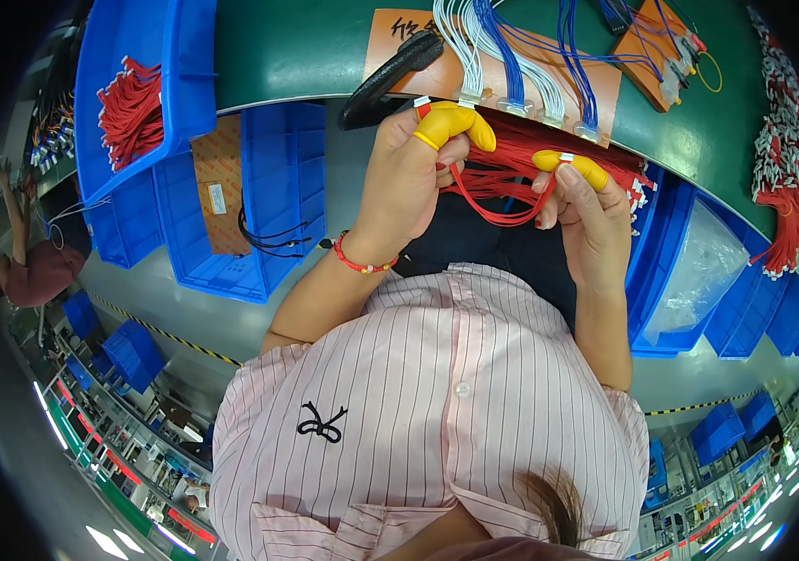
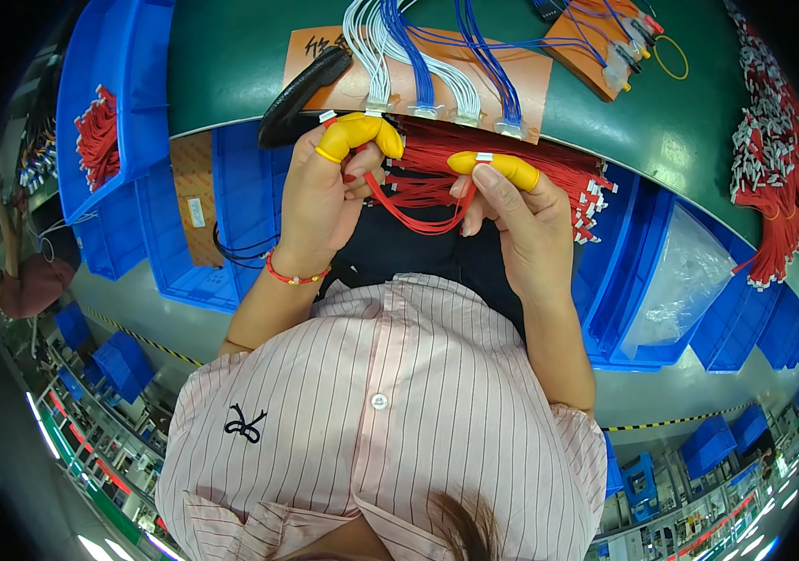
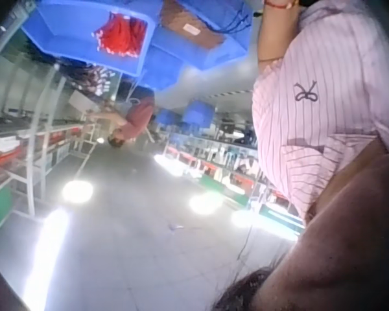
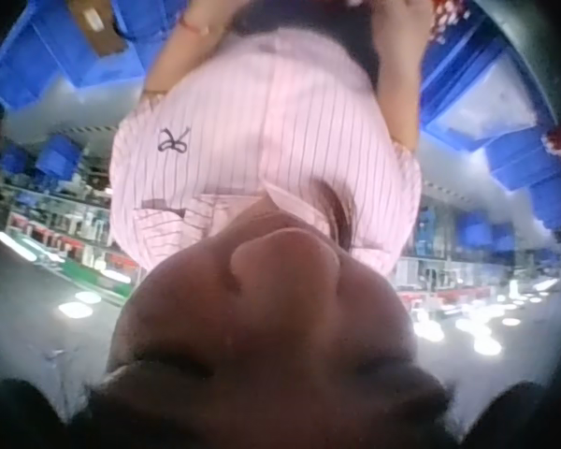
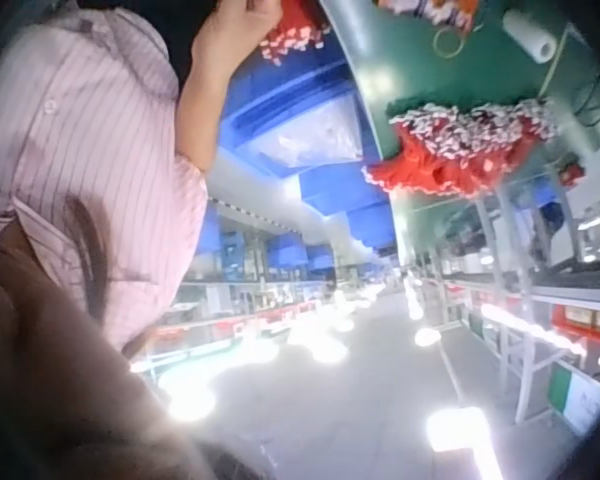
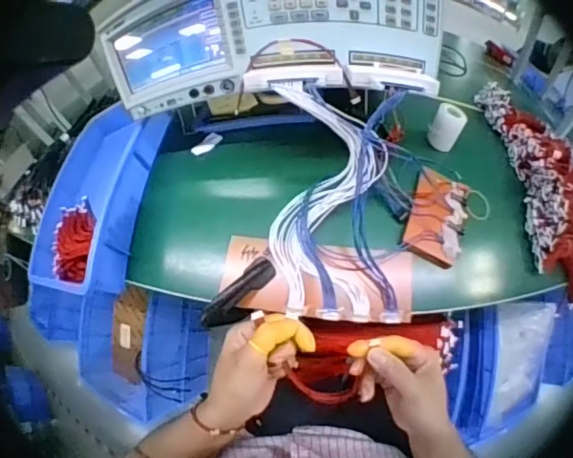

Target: The recorder is assembling wire harnesses by selecting wires from a jig and attaching them to connectors.

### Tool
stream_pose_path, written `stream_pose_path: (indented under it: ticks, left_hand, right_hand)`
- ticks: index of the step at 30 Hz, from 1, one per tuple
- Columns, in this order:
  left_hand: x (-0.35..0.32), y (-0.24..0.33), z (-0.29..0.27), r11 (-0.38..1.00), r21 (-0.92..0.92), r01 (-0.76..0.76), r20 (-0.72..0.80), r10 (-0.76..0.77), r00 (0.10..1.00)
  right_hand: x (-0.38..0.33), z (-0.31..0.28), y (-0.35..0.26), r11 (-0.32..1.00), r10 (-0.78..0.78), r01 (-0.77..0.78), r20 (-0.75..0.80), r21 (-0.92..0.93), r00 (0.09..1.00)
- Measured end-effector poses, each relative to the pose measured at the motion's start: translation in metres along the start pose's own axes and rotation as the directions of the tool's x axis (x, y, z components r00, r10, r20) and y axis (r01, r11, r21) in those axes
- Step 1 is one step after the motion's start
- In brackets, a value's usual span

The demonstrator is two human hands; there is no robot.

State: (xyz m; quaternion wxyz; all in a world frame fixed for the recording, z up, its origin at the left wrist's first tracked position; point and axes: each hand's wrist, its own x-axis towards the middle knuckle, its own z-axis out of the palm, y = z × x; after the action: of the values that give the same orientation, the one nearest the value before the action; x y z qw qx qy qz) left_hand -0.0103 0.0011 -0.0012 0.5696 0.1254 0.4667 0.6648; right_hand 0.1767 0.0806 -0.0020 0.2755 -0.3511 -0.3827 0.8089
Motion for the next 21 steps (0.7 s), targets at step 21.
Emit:
stream_pose_path:
  ticks: [21]
  left_hand:
    - [-0.015, -0.001, -0.025, 0.986, -0.100, 0.134, 0.143, -0.119, 0.983]
  right_hand:
    - [0.009, 0.010, -0.003, 0.992, -0.075, 0.094, -0.208, 0.084, 0.975]
